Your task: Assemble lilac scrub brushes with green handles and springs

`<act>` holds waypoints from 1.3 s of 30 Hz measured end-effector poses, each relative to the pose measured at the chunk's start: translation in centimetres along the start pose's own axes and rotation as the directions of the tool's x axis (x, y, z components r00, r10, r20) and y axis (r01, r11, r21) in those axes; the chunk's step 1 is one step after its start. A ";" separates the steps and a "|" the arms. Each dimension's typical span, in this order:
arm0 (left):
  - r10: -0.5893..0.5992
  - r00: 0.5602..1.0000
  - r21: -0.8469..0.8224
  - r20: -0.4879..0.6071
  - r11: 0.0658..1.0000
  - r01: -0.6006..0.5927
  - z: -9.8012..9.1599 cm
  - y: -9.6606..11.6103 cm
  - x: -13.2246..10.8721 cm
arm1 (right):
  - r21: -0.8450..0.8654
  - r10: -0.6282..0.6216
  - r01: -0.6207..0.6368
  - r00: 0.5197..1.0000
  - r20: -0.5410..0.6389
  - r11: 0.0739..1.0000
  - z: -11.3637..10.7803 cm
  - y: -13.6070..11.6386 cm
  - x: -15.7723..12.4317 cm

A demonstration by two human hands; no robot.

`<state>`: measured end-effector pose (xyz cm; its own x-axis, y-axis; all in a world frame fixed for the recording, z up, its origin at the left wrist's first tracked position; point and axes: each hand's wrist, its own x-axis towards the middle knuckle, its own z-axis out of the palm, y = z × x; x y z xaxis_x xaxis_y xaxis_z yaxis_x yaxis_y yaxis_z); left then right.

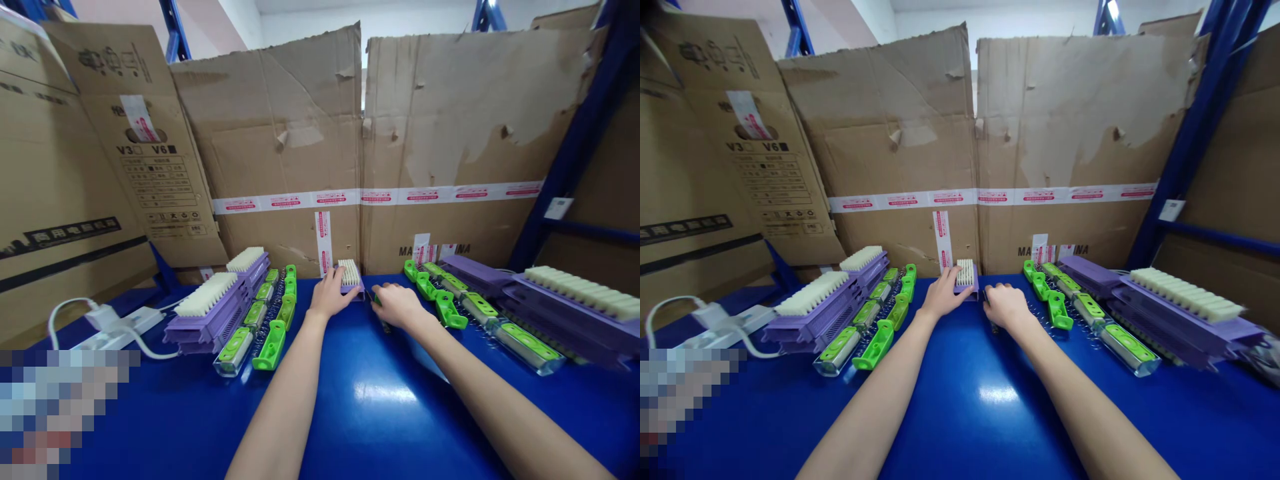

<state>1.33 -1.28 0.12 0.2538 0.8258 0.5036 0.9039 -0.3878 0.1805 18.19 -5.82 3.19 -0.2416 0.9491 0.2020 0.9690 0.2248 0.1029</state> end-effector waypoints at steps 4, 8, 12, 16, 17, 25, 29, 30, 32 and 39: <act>-0.022 1.000 -0.014 -0.008 1.000 0.022 -0.1 0.1 -0.3 | 0.047 0.032 -0.032 0.999 -0.003 0.998 0.4 0.3 0.1; -0.044 0.999 -0.026 -0.026 0.999 0.044 -0.1 0.0 -0.5 | 0.099 0.127 -0.117 0.987 -0.099 0.988 0.3 0.8 0.3; -0.043 0.998 -0.015 -0.040 0.999 0.043 -0.1 -0.2 -0.5 | 0.168 0.225 -0.186 0.941 -0.254 0.968 0.2 1.0 0.4; -0.037 0.997 0.082 -0.073 0.996 0.043 -0.3 0.4 -0.4 | 0.274 0.312 -0.215 0.867 -0.389 0.937 0.5 1.2 0.6; -0.056 0.994 0.118 -0.095 0.991 0.067 -0.3 0.7 -0.4 | 0.300 0.326 -0.213 0.855 -0.404 0.930 0.7 1.3 0.7; -0.056 0.994 0.197 -0.091 0.978 0.073 -0.6 3.2 -0.5 | 0.413 0.329 -0.142 0.843 -0.426 0.900 2.6 2.6 1.7; -0.126 0.991 0.185 -0.037 0.974 0.131 -0.2 3.3 -0.6 | 0.406 0.368 -0.200 0.843 -0.392 0.892 2.5 2.4 1.4; -0.146 0.989 0.187 -0.026 0.971 0.148 -0.1 3.3 -0.6 | 0.388 0.376 -0.224 0.848 -0.375 0.894 2.4 2.2 1.3; -0.179 0.984 0.201 -0.008 0.964 0.177 0.0 3.3 -0.6 | 0.332 0.375 -0.262 0.862 -0.341 0.906 2.2 1.9 0.9; -0.225 0.974 0.210 0.032 0.954 0.214 -0.2 3.6 -0.6 | 0.178 0.297 -0.255 0.913 -0.278 0.950 2.0 1.8 0.6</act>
<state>4.38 -3.19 0.63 0.0548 0.9046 0.4226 0.9890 -0.1075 0.1020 19.86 -4.44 1.52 0.0526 0.8722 0.4863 0.9919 0.0108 -0.1267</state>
